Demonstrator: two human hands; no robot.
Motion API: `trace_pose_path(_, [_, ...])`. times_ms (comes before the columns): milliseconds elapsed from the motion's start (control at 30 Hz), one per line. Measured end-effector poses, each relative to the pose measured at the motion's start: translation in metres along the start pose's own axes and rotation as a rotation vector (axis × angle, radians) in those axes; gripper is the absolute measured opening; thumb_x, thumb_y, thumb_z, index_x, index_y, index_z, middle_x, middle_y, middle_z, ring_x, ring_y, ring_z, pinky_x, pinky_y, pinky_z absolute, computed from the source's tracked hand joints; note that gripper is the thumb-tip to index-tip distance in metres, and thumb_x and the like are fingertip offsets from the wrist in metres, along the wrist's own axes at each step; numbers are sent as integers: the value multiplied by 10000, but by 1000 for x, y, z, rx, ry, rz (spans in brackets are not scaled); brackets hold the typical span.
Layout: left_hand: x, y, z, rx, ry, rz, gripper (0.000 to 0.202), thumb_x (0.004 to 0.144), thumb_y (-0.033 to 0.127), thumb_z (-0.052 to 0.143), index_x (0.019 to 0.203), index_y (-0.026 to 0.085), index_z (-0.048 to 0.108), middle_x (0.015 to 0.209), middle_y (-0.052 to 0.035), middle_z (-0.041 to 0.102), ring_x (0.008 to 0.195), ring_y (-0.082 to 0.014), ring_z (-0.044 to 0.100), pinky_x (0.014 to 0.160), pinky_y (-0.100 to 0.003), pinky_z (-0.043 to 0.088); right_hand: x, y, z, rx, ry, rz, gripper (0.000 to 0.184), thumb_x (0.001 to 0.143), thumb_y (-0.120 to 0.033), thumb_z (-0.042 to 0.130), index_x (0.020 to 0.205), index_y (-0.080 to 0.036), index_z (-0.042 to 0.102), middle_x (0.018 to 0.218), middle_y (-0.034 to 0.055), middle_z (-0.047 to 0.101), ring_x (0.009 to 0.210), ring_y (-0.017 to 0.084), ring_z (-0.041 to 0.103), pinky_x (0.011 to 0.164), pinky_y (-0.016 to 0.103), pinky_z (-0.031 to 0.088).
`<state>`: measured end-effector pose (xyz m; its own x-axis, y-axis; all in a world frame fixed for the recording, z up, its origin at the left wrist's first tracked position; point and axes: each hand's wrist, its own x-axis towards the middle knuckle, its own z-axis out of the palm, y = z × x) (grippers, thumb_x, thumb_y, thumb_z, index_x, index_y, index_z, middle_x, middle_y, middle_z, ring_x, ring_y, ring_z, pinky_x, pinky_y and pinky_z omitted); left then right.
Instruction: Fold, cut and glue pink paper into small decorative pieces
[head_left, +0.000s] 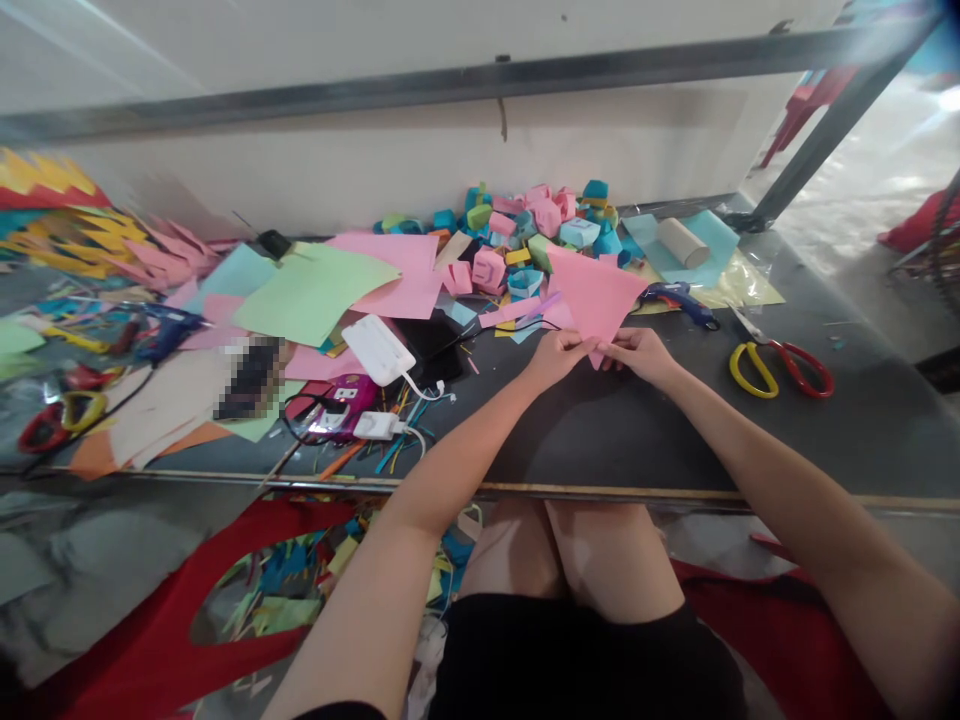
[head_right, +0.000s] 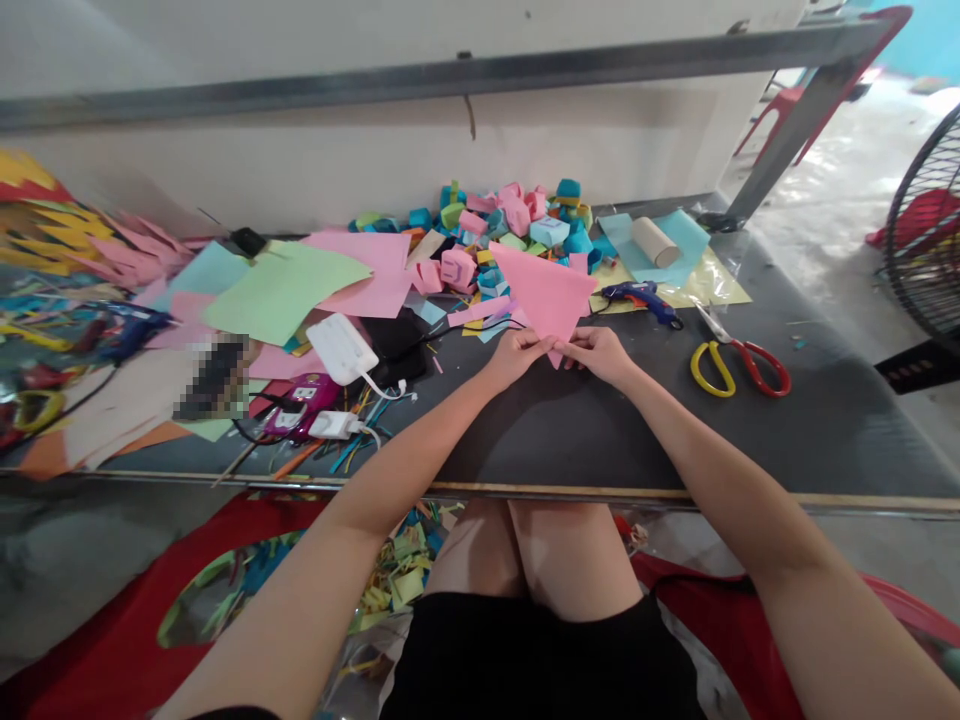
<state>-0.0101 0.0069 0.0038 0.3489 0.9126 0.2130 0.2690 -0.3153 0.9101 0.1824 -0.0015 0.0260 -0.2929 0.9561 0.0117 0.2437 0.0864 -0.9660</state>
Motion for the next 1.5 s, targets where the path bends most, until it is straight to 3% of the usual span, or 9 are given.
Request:
trace_pose_path(167, [-2,6,4,-44,90,154,436,957,467,600,631,197,705,784,-36,707,894,-164,610,919,-310,457,0,-1,0,-7,-16,-12,531,586,-689,868,674,-187,719,701,73,755,540,145,633,468,258,420])
trace_pose_path(267, [0,6,4,-27,100,126,441,957,467,595,621,198,691,791,-38,687,890,-166,587,914,-312,444,0,1,1,-45,-25,-25,534,611,-702,850,623,-186,712,644,72,736,521,136,613,477,261,422])
trace_pose_path(433, [5,-2,4,-16,194,20,588,938,517,592,475,201,413,675,-14,525,774,-158,525,814,-319,427,-2,1,1,-69,-51,-33,543,607,-717,849,590,-199,687,639,70,746,521,139,616,487,268,438])
trace_pose_path(533, [9,-8,-1,-52,287,28,633,917,543,604,492,211,274,650,-12,467,738,-159,485,779,-329,419,-4,-2,1,-65,-73,-29,536,609,-709,855,584,-203,678,659,73,756,538,146,632,496,272,447])
trace_pose_path(700, [15,-16,-16,-169,419,59,519,872,572,632,548,202,468,788,-49,595,823,-172,539,800,-333,447,-6,-5,0,-68,-118,-16,508,627,-677,860,605,-197,697,660,72,751,559,143,641,521,273,454])
trace_pose_path(900, [23,-30,-32,-377,607,32,376,770,472,787,580,198,613,724,-18,567,829,-166,567,805,-318,479,-6,-7,-3,-87,-165,19,498,607,-648,878,612,-180,707,684,74,760,589,144,653,584,277,486])
trace_pose_path(1100, [29,-42,-43,-598,770,-105,235,666,358,900,647,207,721,729,3,660,814,-153,633,784,-304,537,-5,-8,-5,-105,-223,30,510,607,-674,856,614,-187,705,694,74,762,637,169,675,681,315,544])
trace_pose_path(1367, [32,-42,-52,-758,838,-228,216,693,324,901,800,180,782,743,-10,716,678,-82,641,593,-215,480,-5,-3,-6,-117,-245,5,534,617,-714,828,597,-198,689,688,59,761,678,181,696,723,323,547])
trace_pose_path(1500, [29,-34,-49,-758,779,-242,255,676,358,908,775,166,773,665,4,683,586,-64,600,522,-198,448,-4,-2,-3,-98,-182,-21,564,628,-738,815,657,-184,712,652,49,732,597,146,637,589,277,491])
